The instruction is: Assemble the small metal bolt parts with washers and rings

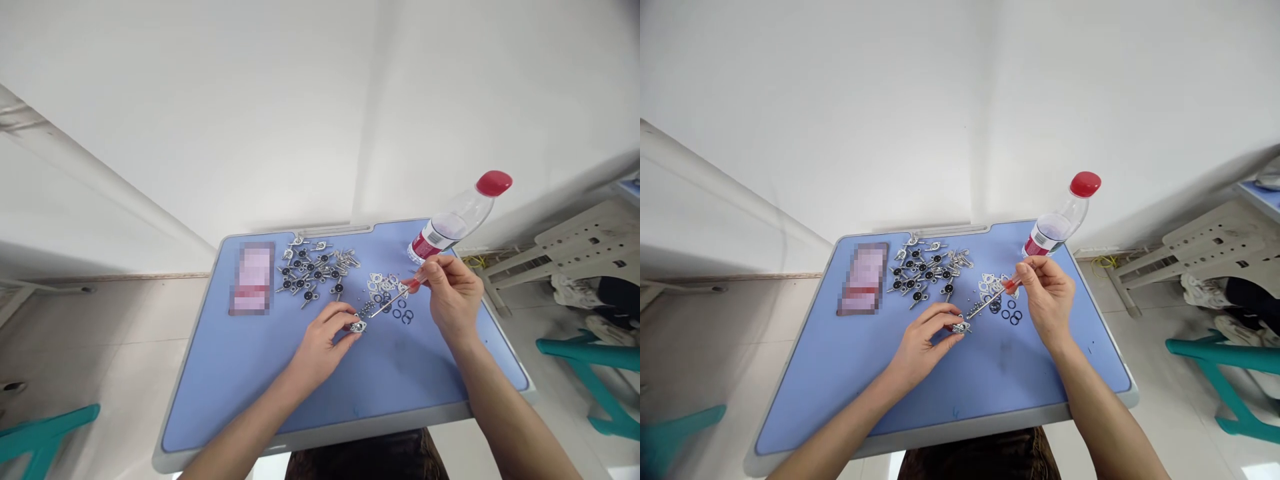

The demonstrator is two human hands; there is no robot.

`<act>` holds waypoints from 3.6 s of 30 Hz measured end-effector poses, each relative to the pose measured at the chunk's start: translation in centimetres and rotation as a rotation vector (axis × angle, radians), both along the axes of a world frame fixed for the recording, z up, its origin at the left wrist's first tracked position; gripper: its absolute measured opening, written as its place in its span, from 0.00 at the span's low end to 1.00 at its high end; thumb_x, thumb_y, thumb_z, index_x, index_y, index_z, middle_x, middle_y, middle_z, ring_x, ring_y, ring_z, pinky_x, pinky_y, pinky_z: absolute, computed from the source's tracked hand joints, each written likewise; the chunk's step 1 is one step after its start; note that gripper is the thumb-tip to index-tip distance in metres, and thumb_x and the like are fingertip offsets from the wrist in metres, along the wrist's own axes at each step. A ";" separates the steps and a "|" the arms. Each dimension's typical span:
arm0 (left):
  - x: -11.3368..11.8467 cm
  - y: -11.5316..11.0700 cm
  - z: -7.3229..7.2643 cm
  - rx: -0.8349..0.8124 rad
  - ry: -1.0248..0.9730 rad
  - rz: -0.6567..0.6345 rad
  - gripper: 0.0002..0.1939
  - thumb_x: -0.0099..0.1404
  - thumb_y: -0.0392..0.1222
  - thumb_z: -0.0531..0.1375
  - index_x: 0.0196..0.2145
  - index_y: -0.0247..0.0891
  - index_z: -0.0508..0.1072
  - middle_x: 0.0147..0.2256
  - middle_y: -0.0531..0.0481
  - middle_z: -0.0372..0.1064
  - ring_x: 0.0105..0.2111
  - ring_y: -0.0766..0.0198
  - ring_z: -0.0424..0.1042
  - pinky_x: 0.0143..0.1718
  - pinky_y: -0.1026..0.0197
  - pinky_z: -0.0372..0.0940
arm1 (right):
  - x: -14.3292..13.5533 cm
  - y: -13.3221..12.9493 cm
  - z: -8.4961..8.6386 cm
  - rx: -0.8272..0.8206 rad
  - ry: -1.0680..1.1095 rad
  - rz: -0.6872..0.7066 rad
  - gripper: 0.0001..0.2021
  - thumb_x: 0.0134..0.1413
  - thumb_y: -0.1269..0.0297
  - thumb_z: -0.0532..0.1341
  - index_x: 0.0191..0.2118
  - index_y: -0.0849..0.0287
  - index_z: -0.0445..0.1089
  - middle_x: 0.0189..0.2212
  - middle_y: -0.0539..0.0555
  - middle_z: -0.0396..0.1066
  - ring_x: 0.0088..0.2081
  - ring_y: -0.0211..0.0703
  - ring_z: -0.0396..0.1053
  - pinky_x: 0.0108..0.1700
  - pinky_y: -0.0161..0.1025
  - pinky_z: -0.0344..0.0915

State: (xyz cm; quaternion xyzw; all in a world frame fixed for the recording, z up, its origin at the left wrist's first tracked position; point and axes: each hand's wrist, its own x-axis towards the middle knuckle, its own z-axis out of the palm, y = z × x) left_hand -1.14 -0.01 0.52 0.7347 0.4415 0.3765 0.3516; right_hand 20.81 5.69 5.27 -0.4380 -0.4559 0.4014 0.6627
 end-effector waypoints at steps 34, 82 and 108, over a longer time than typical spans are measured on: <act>0.4 0.0 0.8 0.157 0.421 -0.137 0.02 0.67 0.35 0.57 0.39 0.38 0.68 0.37 0.47 0.69 0.37 0.59 0.67 0.39 0.56 0.65 | -0.6 -0.2 0.3 -0.189 -0.298 0.147 0.14 0.50 0.54 0.68 0.27 0.58 0.69 0.16 0.46 0.70 0.16 0.36 0.69 0.18 0.32 0.66; 0.4 -0.3 0.4 0.162 0.450 -0.111 0.03 0.67 0.36 0.58 0.39 0.40 0.71 0.35 0.51 0.69 0.37 0.61 0.66 0.39 0.58 0.64 | -1.9 0.0 -2.3 -0.205 -0.465 0.148 0.16 0.48 0.52 0.68 0.26 0.59 0.67 0.15 0.45 0.66 0.15 0.33 0.65 0.19 0.30 0.59; 0.8 -0.1 0.4 0.224 0.457 -0.026 0.04 0.62 0.36 0.63 0.35 0.39 0.71 0.33 0.52 0.70 0.34 0.60 0.68 0.34 0.58 0.64 | -1.8 -2.3 0.2 0.501 -0.735 0.416 0.07 0.61 0.69 0.61 0.45 0.58 0.71 0.29 0.54 0.75 0.30 0.38 0.73 0.33 0.34 0.71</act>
